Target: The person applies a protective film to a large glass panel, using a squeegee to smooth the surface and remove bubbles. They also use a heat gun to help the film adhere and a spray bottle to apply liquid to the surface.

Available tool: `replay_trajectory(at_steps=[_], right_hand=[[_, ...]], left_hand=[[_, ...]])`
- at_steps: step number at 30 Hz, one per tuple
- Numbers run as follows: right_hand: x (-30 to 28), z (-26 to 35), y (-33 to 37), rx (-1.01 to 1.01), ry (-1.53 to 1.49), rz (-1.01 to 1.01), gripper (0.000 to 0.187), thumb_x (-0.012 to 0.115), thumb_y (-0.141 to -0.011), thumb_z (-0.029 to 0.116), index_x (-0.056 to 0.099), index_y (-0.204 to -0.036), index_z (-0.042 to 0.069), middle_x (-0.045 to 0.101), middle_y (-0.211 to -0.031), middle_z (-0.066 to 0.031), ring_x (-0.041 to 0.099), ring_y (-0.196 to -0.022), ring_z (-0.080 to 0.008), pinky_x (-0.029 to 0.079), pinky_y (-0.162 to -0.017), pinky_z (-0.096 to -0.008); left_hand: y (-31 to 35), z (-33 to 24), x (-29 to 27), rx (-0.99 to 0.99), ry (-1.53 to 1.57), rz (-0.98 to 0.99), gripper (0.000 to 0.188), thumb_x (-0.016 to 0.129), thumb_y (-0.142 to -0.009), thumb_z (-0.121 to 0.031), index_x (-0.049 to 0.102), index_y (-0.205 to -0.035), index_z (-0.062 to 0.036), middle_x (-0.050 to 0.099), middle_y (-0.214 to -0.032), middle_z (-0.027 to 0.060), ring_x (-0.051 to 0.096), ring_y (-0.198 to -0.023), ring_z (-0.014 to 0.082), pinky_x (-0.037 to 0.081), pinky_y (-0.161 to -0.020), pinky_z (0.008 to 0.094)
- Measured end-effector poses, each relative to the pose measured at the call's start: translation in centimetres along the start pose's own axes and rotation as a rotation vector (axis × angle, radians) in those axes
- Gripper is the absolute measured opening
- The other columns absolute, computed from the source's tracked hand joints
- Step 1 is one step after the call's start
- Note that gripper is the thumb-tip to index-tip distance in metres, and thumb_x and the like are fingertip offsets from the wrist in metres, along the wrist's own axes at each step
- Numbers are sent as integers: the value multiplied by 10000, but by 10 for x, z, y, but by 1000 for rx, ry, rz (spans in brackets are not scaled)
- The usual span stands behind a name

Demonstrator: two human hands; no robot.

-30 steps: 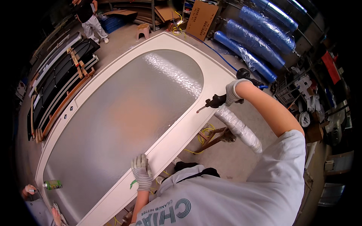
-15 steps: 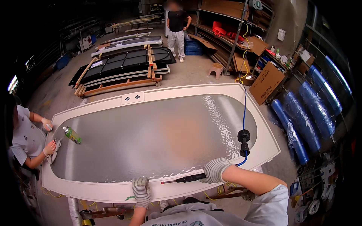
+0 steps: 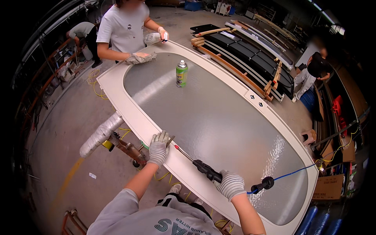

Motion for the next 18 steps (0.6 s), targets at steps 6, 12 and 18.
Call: replay_trajectory(at_steps=[6,12,18], right_hand=[[-2,41,-8,18,-20,202,398,596,-740,374,657,-1001,80,667,-881,-177,652,-837,-336,518,-754,-433],[12,38,-4,-156,38,161,349,604,-728,370,677,-948,111,665,-754,-144,652,-747,-345,525,-704,-419],[17,-2,44,-103,58,410,406,618,-744,493,689,-902,126,654,-719,-135,651,-727,-335,515,-681,-407]], left_hand=[[0,-1,7,-21,-38,12,596,626,-767,-209,458,-1312,-39,426,-1406,138,437,-1261,290,266,-1112,442],[-4,-3,4,-16,1,26,579,628,-782,-233,473,-1308,-46,438,-1402,135,430,-1279,301,251,-1121,453],[-1,0,2,2,6,6,581,615,-785,-200,463,-1319,-30,441,-1395,162,431,-1273,328,254,-1116,465]])
Point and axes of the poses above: each hand's wrist, its own y-axis away from the middle knuckle, its own x-axis out of the palm, z = x × y, the point moved 7 cm from there along -y, towards the middle knuckle
